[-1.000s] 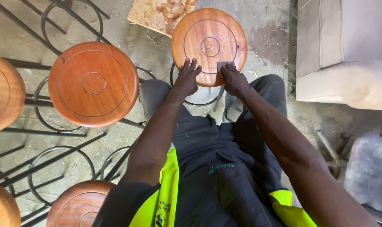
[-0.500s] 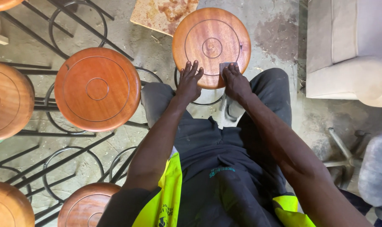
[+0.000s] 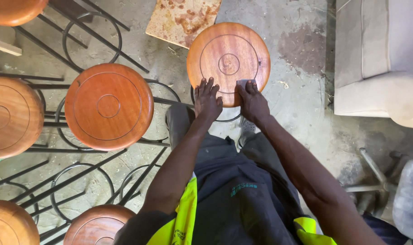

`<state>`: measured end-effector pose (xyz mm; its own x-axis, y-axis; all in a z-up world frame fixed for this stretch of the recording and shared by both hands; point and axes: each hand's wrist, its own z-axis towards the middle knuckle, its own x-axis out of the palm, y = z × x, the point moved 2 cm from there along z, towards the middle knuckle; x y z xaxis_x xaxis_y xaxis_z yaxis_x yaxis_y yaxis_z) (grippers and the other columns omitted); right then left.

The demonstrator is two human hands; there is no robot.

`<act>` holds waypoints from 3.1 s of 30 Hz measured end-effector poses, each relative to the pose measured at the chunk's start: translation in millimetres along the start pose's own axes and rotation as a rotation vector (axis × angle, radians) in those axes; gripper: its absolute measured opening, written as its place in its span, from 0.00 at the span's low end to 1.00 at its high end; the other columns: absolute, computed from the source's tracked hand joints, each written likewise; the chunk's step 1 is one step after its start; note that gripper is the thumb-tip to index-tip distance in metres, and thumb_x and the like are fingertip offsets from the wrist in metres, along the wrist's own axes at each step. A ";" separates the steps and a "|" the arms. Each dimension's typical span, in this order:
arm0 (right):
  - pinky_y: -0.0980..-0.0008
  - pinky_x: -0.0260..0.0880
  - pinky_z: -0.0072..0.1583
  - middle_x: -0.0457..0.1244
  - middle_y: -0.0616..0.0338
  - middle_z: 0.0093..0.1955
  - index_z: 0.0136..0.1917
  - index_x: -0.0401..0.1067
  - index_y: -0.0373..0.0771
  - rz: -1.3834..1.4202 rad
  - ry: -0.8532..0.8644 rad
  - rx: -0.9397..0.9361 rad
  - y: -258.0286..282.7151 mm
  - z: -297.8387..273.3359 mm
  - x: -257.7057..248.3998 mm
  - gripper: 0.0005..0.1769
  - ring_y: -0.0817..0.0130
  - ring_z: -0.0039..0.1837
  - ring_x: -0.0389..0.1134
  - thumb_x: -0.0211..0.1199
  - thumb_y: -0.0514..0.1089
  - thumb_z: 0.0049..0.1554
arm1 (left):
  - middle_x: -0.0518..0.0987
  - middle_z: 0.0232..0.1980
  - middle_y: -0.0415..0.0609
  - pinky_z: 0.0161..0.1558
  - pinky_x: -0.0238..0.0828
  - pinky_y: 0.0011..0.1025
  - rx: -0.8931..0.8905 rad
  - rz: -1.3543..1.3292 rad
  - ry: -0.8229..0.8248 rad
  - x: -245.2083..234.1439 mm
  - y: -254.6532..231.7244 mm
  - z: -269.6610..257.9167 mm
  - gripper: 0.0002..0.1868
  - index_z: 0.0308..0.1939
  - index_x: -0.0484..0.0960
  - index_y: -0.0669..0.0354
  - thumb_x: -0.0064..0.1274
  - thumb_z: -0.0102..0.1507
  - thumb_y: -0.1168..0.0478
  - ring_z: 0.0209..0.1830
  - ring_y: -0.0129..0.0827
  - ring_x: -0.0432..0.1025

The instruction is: The person sands the wooden seats of stools by hand using a piece of sandpaper, moving across the surfaces with repeated strokes.

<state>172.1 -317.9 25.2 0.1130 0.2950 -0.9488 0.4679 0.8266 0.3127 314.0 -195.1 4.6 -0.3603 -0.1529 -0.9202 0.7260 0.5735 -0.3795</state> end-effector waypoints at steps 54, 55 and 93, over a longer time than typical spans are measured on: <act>0.40 0.45 0.77 0.51 0.50 0.83 0.82 0.58 0.43 0.076 -0.125 0.014 -91.0 40.6 -4.7 0.31 0.44 0.84 0.44 0.50 0.49 0.67 | 0.62 0.80 0.53 0.77 0.43 0.55 0.094 0.277 -0.454 2.2 -1.7 94.2 0.30 0.72 0.73 0.56 0.46 0.70 0.48 0.81 0.50 0.52; 0.47 0.43 0.79 0.52 0.52 0.83 0.80 0.61 0.42 0.064 -0.131 0.083 -86.2 7.2 7.7 0.30 0.49 0.84 0.47 0.51 0.48 0.67 | 0.62 0.80 0.53 0.77 0.44 0.56 0.089 0.265 -0.450 3.4 -0.3 91.0 0.30 0.72 0.73 0.56 0.46 0.69 0.48 0.81 0.50 0.53; 0.63 0.67 0.53 0.70 0.66 0.52 0.59 0.80 0.49 0.452 0.026 0.285 -114.9 266.3 -29.3 0.17 0.69 0.55 0.69 0.56 0.52 0.62 | 0.61 0.80 0.51 0.80 0.40 0.58 -0.003 0.097 -0.258 -3.4 -4.1 93.7 0.29 0.76 0.67 0.58 0.38 0.74 0.49 0.83 0.51 0.50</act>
<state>348.4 -549.1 5.1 0.3382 0.6061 -0.7200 0.5973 0.4529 0.6618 367.1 -272.4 0.4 -0.1273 -0.2969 -0.9464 0.7481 0.5978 -0.2882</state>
